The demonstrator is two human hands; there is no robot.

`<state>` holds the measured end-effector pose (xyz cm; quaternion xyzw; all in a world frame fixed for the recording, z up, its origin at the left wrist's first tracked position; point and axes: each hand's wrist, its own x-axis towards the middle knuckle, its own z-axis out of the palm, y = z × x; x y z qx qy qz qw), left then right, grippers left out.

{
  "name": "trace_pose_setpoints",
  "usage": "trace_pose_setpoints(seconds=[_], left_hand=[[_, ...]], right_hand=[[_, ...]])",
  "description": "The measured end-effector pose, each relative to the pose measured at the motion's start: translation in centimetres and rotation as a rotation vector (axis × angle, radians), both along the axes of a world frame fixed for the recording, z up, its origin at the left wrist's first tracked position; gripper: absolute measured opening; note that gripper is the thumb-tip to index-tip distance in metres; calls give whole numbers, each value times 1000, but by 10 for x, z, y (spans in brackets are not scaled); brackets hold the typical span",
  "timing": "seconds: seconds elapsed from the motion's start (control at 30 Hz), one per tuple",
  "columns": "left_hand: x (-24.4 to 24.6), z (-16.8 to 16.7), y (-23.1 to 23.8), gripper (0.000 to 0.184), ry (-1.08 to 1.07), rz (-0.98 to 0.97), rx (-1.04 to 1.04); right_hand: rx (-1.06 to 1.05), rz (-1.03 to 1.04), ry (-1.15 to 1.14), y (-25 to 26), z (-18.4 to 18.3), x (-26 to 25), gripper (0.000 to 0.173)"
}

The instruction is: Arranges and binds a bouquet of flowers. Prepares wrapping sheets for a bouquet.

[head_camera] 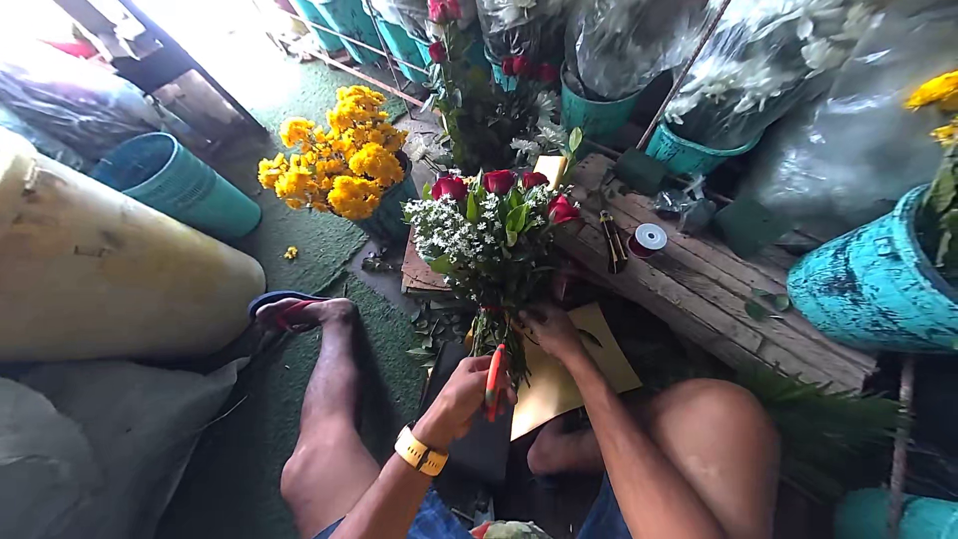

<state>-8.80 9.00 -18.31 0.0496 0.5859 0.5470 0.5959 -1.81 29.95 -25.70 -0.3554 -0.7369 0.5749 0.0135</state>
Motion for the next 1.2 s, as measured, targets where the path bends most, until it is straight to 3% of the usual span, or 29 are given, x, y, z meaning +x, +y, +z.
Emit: trace_pose_setpoints(seconds=[0.23,0.33,0.4,0.47,0.53,0.57,0.67,0.77,0.83,0.87,1.0,1.1,1.2], left_hand=[[3,-3,4,24,23,42,35],[15,14,-32,46,236,-113,-1],[19,26,-71,60,333,-47,-39],[0,22,-98,62,601,85,-115],[-44,9,-96,51,1030,52,-358],[-68,6,-81,46,1177,11,-506],[-127,-8,-11,42,1340,-73,-794],[-157,-42,26,39,1535,-137,-687],[-156,-44,28,32,1612,-153,-550],[-151,-40,23,31,1611,-136,-508],[-108,-40,-35,38,1488,-126,-401],[-62,-47,-98,40,1366,-149,-318],[-19,-47,-134,39,1203,-29,-306]], right_hand=[[11,-61,29,9,-5,-1,32],[184,-277,83,35,3,18,34],[382,-561,139,60,9,40,42],[563,-763,169,71,18,56,60],[663,-736,181,49,29,56,52],[635,-668,167,29,32,50,44],[481,-565,132,-34,16,32,35],[292,-726,93,-70,-26,36,32],[157,-870,-17,-78,-65,54,29],[115,-949,-102,-81,-84,64,34],[-120,-1134,-435,-63,-132,101,76],[-554,-1077,-388,-44,-136,117,64],[-456,-1129,-363,-40,-160,116,53]])
